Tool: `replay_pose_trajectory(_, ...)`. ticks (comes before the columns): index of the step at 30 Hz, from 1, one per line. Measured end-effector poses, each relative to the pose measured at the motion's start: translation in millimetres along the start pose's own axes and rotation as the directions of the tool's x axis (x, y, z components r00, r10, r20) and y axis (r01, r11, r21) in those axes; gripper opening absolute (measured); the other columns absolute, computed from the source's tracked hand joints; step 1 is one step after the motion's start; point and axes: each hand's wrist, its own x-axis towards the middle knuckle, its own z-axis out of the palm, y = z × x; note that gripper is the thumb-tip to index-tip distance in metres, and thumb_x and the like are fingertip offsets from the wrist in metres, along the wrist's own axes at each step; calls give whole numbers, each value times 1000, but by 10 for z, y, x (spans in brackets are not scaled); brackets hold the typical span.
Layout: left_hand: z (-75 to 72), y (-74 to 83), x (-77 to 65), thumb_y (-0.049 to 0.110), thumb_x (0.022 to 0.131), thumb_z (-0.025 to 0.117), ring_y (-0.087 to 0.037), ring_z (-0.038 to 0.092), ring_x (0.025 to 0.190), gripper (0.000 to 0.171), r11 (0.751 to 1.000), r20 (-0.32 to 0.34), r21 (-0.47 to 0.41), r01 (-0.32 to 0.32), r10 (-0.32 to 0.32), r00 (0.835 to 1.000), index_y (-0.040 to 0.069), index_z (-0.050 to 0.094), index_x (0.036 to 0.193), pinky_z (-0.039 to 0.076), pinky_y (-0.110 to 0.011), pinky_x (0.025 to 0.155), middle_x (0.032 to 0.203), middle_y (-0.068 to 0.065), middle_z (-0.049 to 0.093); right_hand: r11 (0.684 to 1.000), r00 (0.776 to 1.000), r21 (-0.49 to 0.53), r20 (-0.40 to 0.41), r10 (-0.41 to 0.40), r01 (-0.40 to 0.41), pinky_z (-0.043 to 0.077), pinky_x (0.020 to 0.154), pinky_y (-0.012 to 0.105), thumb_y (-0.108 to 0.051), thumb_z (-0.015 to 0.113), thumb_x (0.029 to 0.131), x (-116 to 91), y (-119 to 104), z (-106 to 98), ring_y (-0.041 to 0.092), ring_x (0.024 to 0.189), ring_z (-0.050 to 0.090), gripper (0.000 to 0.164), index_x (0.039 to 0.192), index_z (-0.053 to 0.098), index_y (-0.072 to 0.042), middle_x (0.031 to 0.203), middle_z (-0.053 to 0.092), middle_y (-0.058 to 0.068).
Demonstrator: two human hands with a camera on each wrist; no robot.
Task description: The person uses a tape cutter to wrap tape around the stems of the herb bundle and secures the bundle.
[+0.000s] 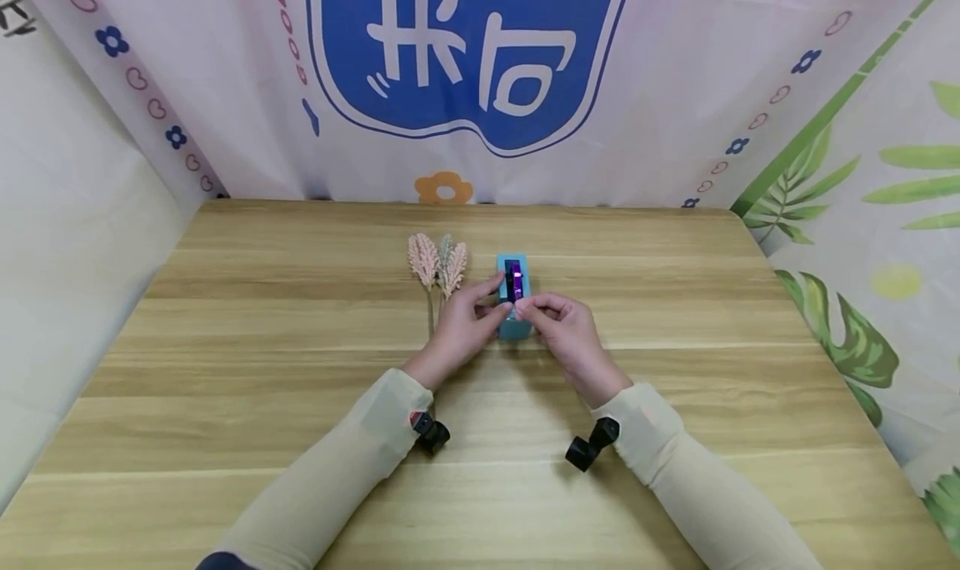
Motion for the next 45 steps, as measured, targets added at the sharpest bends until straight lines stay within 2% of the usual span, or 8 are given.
replay_pose_trajectory(11,-8,12,-13,15,103,68,-36,75,111,55,1000,10,6,-5,5,1000,11,49,155,64,-29,75,157,-21,52,1000,1000,-6,-3,26,-26,39,58,19,-16,69,102,-112,59,-8,5,62,46,10,96,75,-12,81,74,-11)
replay_pose_trajectory(21,-5,2,-5,17,103,68,-36,74,112,56,1000,7,5,6,-7,1000,13,49,155,64,-29,76,155,-21,54,999,999,-30,0,34,-34,42,61,18,-18,68,103,-206,84,-7,5,66,48,22,112,72,1,84,74,-11)
replay_pose_trajectory(30,-1,1,-1,19,104,67,-35,74,111,55,1000,7,10,17,-17,1000,15,48,155,64,-29,77,157,-20,53,1000,1000,-3,6,11,-11,43,62,19,-17,69,102,-251,152,-10,6,65,48,14,102,74,-4,84,73,-8)
replay_pose_trajectory(38,-9,-3,-2,19,103,67,-35,74,111,55,1000,10,-6,20,-20,1000,16,49,156,64,-29,78,156,-20,53,1000,1000,-12,-7,13,-13,42,63,19,-15,68,102,-295,181,8,7,65,48,9,100,73,-7,82,72,-9)
replay_pose_trajectory(45,-11,-19,2,19,103,68,-35,74,110,55,999,10,-27,27,-27,1000,16,50,155,64,-29,77,156,-20,54,999,1000,-21,-12,24,-24,41,62,19,-16,69,101,-350,177,11,7,67,49,12,102,73,-5,83,72,-10)
